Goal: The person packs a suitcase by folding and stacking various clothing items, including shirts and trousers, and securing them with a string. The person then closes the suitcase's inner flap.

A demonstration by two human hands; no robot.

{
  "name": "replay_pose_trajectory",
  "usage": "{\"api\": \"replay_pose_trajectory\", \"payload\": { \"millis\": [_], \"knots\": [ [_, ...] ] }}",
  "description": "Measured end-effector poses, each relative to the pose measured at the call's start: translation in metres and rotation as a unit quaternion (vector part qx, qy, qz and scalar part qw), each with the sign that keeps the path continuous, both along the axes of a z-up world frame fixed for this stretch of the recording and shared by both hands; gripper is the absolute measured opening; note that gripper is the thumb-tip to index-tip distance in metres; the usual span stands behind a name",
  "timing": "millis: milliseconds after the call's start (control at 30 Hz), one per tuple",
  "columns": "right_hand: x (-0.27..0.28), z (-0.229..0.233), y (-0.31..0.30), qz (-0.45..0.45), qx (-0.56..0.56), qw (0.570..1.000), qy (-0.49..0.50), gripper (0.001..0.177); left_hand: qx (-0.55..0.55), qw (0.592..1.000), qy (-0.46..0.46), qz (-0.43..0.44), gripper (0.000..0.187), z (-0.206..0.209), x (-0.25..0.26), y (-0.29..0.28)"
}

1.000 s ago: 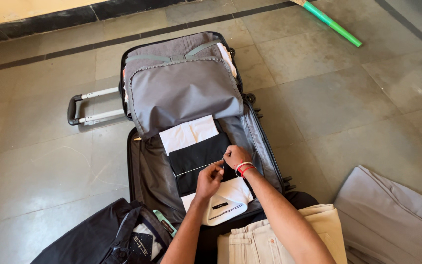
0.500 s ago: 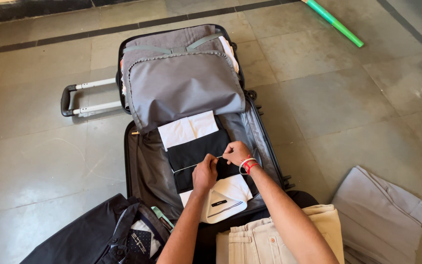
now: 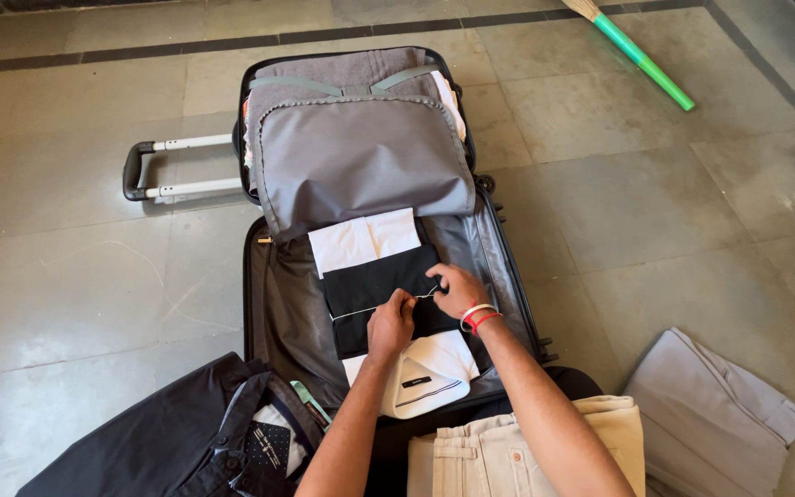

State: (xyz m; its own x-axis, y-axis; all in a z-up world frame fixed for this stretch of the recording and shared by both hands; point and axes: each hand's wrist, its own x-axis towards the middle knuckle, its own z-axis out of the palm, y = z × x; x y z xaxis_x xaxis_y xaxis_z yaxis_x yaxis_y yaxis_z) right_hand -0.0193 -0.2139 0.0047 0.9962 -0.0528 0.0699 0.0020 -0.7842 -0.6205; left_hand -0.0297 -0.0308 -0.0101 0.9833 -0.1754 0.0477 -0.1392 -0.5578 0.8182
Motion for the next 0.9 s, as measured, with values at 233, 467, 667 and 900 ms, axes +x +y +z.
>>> {"api": "replay_pose_trajectory", "payload": {
  "millis": [233, 467, 667, 900],
  "knots": [
    [0.001, -0.009, 0.016, 0.071, -0.117, 0.990, -0.032, 0.002, 0.008, 1.000, 0.004, -0.004, 0.015, -0.002, 0.001, 0.000],
    [0.005, -0.042, 0.011, 0.006, -0.083, 0.997, 0.002, 0.010, 0.002, 1.000, 0.013, -0.002, 0.015, 0.007, -0.002, 0.002],
    [0.028, -0.116, 0.004, -0.044, 0.312, 0.933, 0.173, 0.016, -0.071, 0.997, 0.028, 0.019, 0.014, 0.014, -0.006, 0.007],
    [0.030, -0.134, 0.015, -0.010, 0.420, 0.882, 0.214, 0.017, -0.133, 0.990, -0.022, 0.051, 0.017, -0.001, -0.007, 0.012]
  ]
}}
